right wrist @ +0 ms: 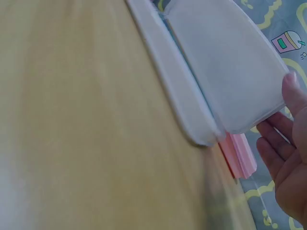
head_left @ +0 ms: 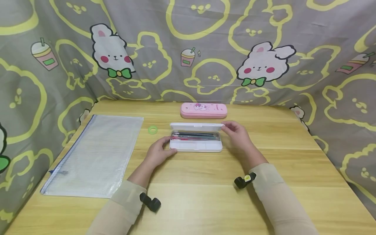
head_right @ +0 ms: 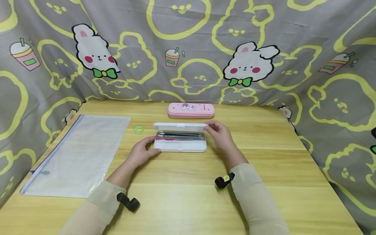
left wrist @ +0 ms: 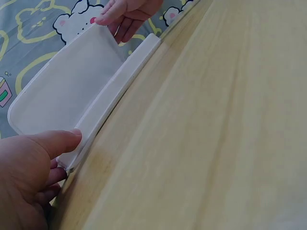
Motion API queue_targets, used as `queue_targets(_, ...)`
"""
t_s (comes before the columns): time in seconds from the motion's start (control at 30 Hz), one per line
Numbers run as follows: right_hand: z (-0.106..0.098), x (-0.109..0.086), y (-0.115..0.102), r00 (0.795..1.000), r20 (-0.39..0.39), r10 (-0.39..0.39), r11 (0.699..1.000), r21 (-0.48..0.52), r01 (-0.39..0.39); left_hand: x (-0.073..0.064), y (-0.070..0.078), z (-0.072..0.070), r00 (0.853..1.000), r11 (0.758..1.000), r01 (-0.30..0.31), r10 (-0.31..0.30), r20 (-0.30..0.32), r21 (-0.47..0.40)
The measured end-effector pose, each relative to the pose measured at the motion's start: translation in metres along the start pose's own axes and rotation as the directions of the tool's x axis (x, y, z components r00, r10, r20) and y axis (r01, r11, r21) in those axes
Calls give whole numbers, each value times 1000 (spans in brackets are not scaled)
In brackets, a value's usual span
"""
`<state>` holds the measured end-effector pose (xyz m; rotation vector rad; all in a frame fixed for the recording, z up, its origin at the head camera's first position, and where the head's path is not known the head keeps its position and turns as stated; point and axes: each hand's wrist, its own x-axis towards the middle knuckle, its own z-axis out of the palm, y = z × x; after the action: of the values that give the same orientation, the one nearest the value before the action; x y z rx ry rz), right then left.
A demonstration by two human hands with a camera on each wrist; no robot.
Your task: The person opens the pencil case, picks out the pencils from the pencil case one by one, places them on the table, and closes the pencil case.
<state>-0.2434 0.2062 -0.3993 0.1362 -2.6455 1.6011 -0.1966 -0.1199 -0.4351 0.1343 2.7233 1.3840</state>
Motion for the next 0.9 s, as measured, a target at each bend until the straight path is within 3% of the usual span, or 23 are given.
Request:
queue_targets(0.23, 0, 17, -3, 999, -16, -39, 993, 114, 40, -1, -1, -1, 1000, 1000, 11, -11, 5, -11)
queue_targets(0.47, 3, 28, -5, 998, -59, 14, 995, 96, -9, 0, -1, 0, 1000, 1000, 13, -13, 5, -11)
queue_targets(0.77, 14, 44, -2, 990, -137, 42, 990, 143, -22, 0, 0, 0, 1000, 1000, 23, -23, 2, -4)
queue_targets(0.9, 17, 50, 2, 990, -129, 61, 991, 129, -44, 0, 0, 0, 1000, 1000, 23, -23, 1, 5)
